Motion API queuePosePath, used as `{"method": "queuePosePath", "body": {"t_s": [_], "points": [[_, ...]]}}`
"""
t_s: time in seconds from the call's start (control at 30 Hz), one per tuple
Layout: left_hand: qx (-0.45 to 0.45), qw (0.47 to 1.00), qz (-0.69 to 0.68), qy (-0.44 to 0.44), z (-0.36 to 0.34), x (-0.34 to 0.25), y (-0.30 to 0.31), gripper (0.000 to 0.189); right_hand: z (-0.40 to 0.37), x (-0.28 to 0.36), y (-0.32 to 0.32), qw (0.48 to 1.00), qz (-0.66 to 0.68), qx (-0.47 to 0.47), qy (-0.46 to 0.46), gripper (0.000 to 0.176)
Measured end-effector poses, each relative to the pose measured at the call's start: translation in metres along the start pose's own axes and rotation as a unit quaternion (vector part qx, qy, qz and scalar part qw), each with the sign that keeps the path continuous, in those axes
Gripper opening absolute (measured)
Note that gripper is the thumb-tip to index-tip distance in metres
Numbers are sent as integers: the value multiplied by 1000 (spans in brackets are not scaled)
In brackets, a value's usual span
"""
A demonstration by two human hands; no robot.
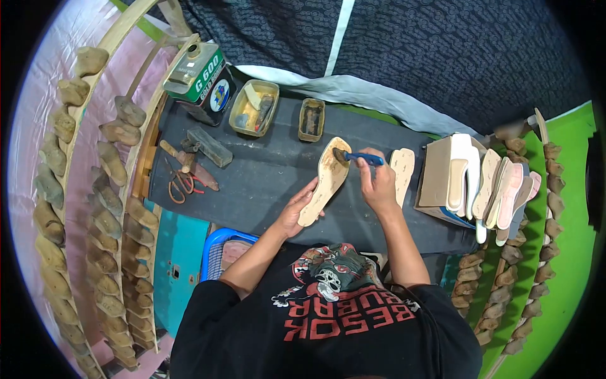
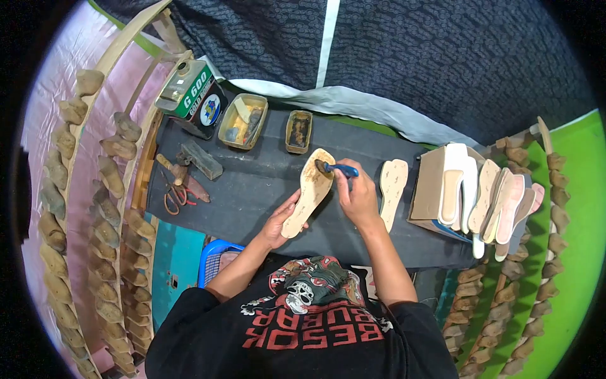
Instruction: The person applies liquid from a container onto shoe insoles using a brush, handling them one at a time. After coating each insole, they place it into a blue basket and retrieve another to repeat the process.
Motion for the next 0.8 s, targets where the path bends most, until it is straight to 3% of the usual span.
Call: {"method": "queuePosePath", "body": {"t_s": [0.17, 0.3, 0.43, 0.6, 0.8], "points": [[15, 1000, -13, 6, 10, -4, -9, 67, -11, 10, -2, 998, -30, 18, 58, 16], [45, 999, -21, 21, 17, -3, -9, 67, -14, -7, 2, 998, -22, -56, -5, 16], [51, 998, -19, 23, 23, -1, -15, 66, -16, -10, 9, 998, -12, -62, -29, 17], [13, 1000, -7, 3, 26, 5, -21, 64, -21, 6, 2, 998, -23, -46, 27, 16], [23, 999, 10, 20, 26, 8, -22, 66, -18, -14, 16, 995, -1, -93, -38, 14]]}}
Point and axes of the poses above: each hand's wrist, its own z-axis towards the middle knuckle, its own y-axis out of the back of the hand, x = y × z, the point moved 1 cm from there along z, towards the middle knuckle, and after that the axes turned 12 degrees about x, right-handed, at the moved point
